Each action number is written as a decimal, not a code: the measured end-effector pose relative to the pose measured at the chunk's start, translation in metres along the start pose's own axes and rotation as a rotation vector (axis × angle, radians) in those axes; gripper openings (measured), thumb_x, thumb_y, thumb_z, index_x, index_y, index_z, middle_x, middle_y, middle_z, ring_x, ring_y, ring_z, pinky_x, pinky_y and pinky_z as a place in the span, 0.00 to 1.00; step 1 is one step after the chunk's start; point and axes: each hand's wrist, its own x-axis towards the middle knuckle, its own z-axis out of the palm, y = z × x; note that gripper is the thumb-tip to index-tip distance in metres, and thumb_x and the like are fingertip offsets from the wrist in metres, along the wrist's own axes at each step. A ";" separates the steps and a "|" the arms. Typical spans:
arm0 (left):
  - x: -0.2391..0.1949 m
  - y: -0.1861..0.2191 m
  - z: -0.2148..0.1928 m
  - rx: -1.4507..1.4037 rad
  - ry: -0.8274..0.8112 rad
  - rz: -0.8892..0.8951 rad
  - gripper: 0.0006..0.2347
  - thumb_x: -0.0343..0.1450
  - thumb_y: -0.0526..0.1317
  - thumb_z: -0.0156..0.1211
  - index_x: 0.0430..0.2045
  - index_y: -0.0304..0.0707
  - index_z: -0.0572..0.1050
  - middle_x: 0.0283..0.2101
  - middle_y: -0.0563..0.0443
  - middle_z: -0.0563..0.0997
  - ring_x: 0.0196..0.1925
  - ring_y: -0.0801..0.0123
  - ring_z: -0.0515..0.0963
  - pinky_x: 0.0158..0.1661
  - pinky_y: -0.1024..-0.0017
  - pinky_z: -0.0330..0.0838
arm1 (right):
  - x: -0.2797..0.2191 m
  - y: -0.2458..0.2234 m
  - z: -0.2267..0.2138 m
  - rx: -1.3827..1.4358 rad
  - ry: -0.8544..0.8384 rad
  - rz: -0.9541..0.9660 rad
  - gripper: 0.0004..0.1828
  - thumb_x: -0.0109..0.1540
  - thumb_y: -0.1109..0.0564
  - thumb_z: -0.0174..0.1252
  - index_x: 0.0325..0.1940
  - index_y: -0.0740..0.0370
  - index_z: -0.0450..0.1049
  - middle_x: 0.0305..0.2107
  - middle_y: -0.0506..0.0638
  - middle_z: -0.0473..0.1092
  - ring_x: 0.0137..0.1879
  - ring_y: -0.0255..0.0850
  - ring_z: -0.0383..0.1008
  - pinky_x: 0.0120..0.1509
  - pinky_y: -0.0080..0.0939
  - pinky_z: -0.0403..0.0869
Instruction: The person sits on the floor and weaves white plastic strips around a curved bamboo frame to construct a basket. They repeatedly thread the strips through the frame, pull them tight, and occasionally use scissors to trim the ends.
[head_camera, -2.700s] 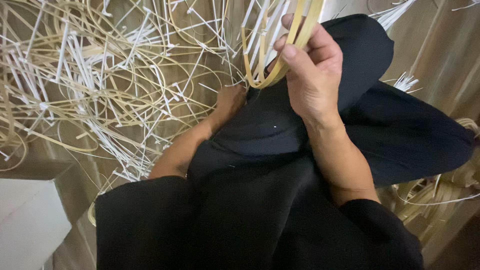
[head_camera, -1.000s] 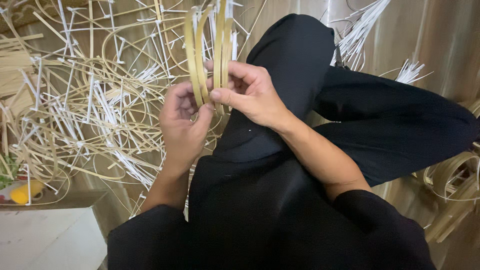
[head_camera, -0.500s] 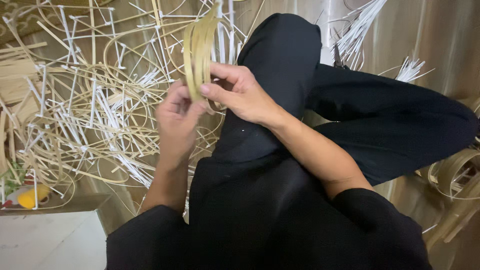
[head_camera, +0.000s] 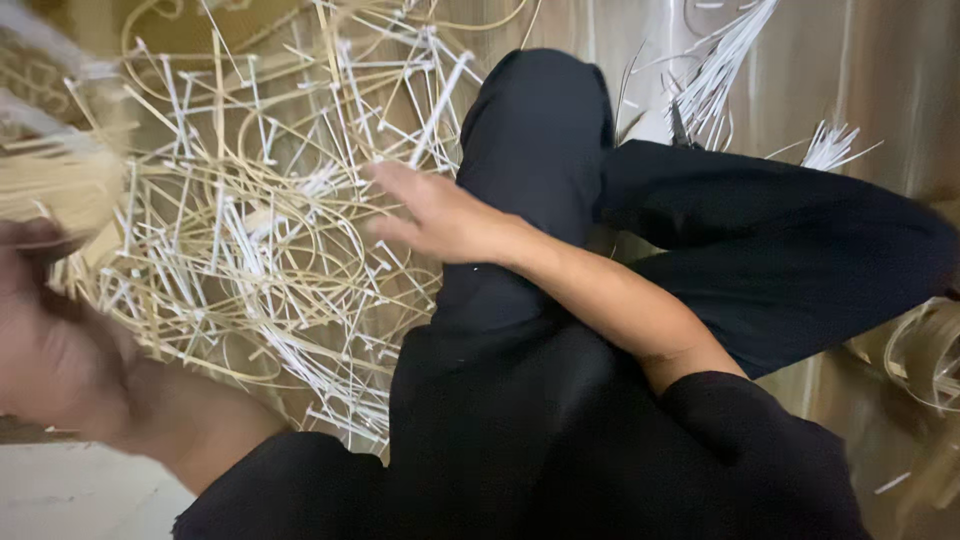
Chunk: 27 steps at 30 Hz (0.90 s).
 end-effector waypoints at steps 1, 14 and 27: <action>0.002 0.004 -0.007 0.037 0.003 -0.019 0.02 0.80 0.26 0.57 0.41 0.28 0.75 0.38 0.41 0.79 0.35 0.62 0.78 0.41 0.70 0.73 | -0.003 -0.004 0.000 -0.049 0.044 -0.083 0.38 0.68 0.47 0.60 0.73 0.73 0.57 0.66 0.70 0.62 0.71 0.60 0.66 0.74 0.51 0.68; 0.071 0.141 0.108 -0.408 -0.246 0.139 0.06 0.80 0.30 0.46 0.41 0.41 0.73 0.24 0.51 0.72 0.20 0.76 0.68 0.20 0.82 0.62 | -0.061 -0.144 -0.215 -0.829 0.627 -0.628 0.28 0.67 0.62 0.67 0.70 0.66 0.68 0.59 0.57 0.72 0.67 0.52 0.71 0.71 0.48 0.73; 0.117 0.102 0.380 -0.366 -1.248 -0.026 0.10 0.79 0.42 0.55 0.37 0.31 0.78 0.22 0.59 0.72 0.19 0.83 0.66 0.21 0.81 0.57 | -0.067 -0.113 -0.335 -1.386 0.631 -0.804 0.19 0.65 0.60 0.64 0.62 0.58 0.77 0.55 0.58 0.75 0.45 0.42 0.75 0.47 0.41 0.76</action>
